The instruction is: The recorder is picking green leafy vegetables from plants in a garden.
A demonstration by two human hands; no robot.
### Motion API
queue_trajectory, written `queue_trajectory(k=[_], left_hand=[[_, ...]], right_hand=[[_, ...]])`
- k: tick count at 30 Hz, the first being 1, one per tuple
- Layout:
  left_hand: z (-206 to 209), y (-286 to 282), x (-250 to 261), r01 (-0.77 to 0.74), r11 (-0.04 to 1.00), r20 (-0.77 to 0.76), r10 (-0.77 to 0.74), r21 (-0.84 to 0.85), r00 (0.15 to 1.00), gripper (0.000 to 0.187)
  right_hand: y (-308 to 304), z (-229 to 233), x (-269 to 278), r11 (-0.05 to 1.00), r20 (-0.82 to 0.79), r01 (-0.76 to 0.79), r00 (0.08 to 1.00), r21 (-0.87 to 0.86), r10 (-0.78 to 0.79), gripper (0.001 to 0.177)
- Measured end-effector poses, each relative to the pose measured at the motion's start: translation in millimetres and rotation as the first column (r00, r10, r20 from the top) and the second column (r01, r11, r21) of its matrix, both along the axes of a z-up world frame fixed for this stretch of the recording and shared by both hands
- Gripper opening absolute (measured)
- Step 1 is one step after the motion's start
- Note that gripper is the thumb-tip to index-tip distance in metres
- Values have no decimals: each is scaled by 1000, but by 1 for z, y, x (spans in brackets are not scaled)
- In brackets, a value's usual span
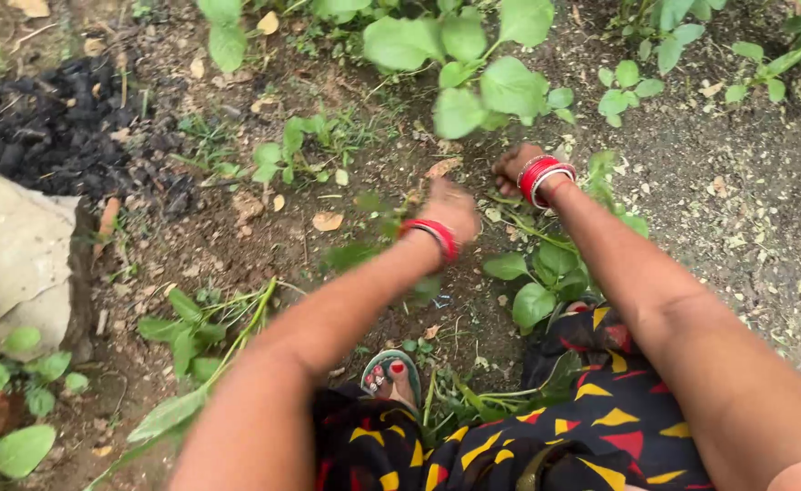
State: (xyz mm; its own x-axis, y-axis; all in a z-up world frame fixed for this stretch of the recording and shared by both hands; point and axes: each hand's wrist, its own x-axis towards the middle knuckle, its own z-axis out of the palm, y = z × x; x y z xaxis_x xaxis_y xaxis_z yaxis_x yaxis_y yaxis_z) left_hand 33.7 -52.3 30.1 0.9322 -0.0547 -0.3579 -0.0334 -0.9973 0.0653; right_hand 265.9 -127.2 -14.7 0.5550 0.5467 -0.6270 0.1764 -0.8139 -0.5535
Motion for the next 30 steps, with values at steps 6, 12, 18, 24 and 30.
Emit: queue_trajectory(k=[6,12,18,24,30], left_hand=[[-53,-133,44,-146,770,-99,107,-621,989,37],[-90,-157,62,-371,343,-298,247,-863,922,43],[-32,-174,78,-161,410,-136,89,-898,987,37],[5,-183,75,-13,436,-21,-14,-900,1000,33],[-16,-167,82,139,438,92,-125,-888,988,30]], right_hand=[[-6,22,7,986,-91,-87,993,-142,75,20],[1,-2,10,972,-53,-174,984,-159,167,22],[17,-14,16,716,169,-527,739,-457,652,45],[2,-24,29,785,-180,-472,881,-401,437,33],[-15,-38,37,933,-425,-127,905,-336,-30,44]])
